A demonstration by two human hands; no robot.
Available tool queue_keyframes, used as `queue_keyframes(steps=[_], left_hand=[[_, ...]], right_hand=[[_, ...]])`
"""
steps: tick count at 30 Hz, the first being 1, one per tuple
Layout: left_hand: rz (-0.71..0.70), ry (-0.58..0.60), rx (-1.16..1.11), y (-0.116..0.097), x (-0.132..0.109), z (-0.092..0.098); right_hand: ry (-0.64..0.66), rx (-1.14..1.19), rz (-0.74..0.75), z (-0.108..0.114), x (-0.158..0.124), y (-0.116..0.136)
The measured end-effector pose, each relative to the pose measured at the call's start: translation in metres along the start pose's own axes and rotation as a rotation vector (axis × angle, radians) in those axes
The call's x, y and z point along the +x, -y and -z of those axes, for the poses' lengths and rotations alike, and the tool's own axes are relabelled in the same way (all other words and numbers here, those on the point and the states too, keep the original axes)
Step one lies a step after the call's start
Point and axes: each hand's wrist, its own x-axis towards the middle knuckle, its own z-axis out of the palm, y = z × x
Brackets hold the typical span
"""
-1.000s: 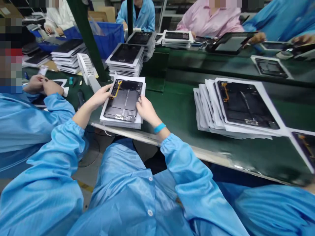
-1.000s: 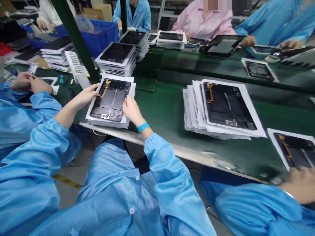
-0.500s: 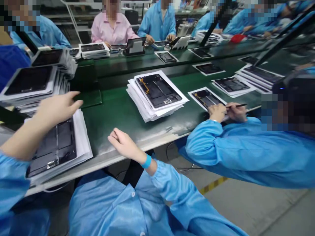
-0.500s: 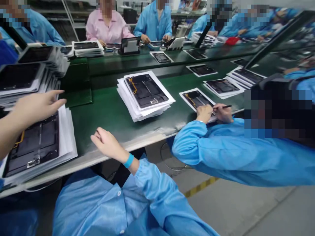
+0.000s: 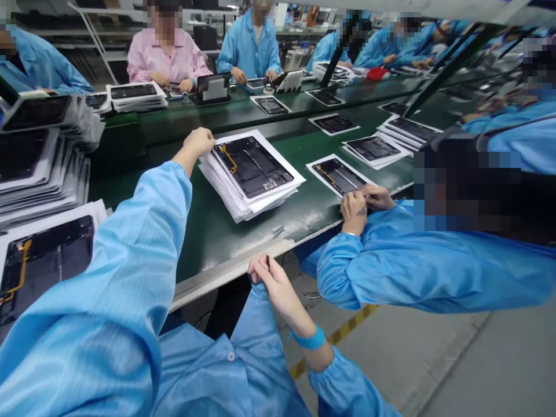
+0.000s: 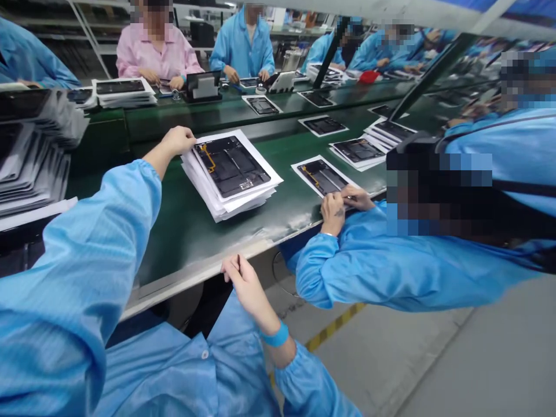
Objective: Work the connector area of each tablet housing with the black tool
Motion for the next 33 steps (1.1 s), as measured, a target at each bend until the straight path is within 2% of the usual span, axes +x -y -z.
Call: queue_keyframes(steps=[4, 7, 12, 16, 19, 23, 27, 33], left_hand=[[-0.097, -0.067, 0.005, 0.011, -0.010, -0.002], [-0.120, -0.056, -0.057, 0.023, -0.024, 0.005], [-0.010, 0.066, -0.313, 0.049, -0.063, 0.024], [0.082, 0.147, -0.624, 0.058, -0.095, 0.025], [0.124, 0.128, -0.790, 0.051, -0.104, 0.013], [0.152, 0.099, -0.884, 0.034, -0.103, 0.004], [0.111, 0.082, -0.881, 0.018, -0.102, 0.019], [-0.051, 0.017, -0.823, -0.020, -0.100, 0.052]], right_hand=[[-0.060, 0.043, 0.038, 0.005, 0.012, 0.004], [-0.119, 0.068, 0.065, 0.005, 0.029, 0.006], [-0.281, 0.282, 0.115, 0.005, 0.062, 0.016], [-0.292, 0.381, 0.154, 0.008, 0.089, 0.029], [-0.275, 0.346, 0.192, 0.012, 0.108, 0.037], [-0.312, 0.236, 0.229, 0.018, 0.124, 0.044], [-0.372, 0.209, 0.234, 0.023, 0.123, 0.047], [-0.355, 0.284, 0.182, 0.022, 0.121, 0.041]])
